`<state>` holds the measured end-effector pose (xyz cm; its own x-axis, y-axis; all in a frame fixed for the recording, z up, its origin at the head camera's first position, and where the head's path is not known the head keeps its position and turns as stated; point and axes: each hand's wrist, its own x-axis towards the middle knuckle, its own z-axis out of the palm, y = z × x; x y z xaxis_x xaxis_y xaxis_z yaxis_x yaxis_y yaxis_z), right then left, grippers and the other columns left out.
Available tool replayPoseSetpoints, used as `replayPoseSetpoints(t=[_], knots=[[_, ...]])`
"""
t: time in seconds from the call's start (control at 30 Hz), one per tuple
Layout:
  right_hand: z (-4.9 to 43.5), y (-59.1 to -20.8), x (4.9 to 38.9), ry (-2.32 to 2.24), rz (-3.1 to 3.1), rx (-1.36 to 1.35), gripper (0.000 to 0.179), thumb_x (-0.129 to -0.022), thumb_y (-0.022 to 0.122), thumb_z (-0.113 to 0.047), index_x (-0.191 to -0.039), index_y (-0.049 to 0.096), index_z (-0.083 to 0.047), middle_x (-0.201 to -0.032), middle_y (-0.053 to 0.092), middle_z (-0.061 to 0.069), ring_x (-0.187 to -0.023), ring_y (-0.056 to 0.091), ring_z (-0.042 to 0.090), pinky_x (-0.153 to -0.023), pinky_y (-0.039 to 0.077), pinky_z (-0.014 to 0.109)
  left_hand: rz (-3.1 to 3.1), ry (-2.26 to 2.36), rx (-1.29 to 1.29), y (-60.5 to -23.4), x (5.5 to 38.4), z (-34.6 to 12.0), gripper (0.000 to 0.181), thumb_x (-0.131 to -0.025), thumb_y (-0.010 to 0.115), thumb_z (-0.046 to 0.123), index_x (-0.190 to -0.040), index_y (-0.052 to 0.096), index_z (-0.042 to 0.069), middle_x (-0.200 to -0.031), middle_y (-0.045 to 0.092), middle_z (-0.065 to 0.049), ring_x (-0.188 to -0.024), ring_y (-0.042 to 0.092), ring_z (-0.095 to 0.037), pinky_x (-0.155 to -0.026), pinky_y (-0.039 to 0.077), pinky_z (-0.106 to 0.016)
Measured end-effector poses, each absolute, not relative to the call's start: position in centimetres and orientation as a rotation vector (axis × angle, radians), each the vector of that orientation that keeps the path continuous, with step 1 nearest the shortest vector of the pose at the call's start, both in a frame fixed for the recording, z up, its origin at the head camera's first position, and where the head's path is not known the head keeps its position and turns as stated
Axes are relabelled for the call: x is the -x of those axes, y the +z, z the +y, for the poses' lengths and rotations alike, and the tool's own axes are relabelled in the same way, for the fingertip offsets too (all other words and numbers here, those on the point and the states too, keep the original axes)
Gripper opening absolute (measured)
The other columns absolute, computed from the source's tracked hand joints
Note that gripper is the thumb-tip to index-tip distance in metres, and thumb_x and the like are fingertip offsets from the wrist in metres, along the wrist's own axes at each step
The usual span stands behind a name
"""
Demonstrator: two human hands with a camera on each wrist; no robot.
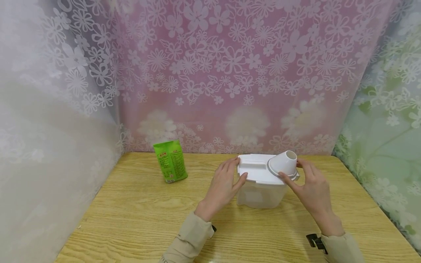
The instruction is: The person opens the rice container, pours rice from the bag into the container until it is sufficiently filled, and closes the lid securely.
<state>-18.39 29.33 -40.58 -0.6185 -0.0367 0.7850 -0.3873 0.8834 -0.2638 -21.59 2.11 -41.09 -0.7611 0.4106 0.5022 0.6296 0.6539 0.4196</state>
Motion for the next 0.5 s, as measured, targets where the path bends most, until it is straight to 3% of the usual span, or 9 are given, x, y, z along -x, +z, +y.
replayPoseSetpoints(t=[0.5], knots=[[28.71,-40.53,18.31,0.528,-2.185,-0.322,0.070,-0.082,0.080,-0.050,-0.121,0.064,0.006,-0.105,0.070,0.024,-0.094,0.066,0.046,-0.071,0.053,0.059,-2.527,-0.890,0.796,-41.14,21.58,1.52,0.056,-0.108,0.045,0.040,-0.149,0.044,0.001,-0.153,0.047,-0.012,-0.142,0.043,-0.028,-0.121,0.029,-0.041]])
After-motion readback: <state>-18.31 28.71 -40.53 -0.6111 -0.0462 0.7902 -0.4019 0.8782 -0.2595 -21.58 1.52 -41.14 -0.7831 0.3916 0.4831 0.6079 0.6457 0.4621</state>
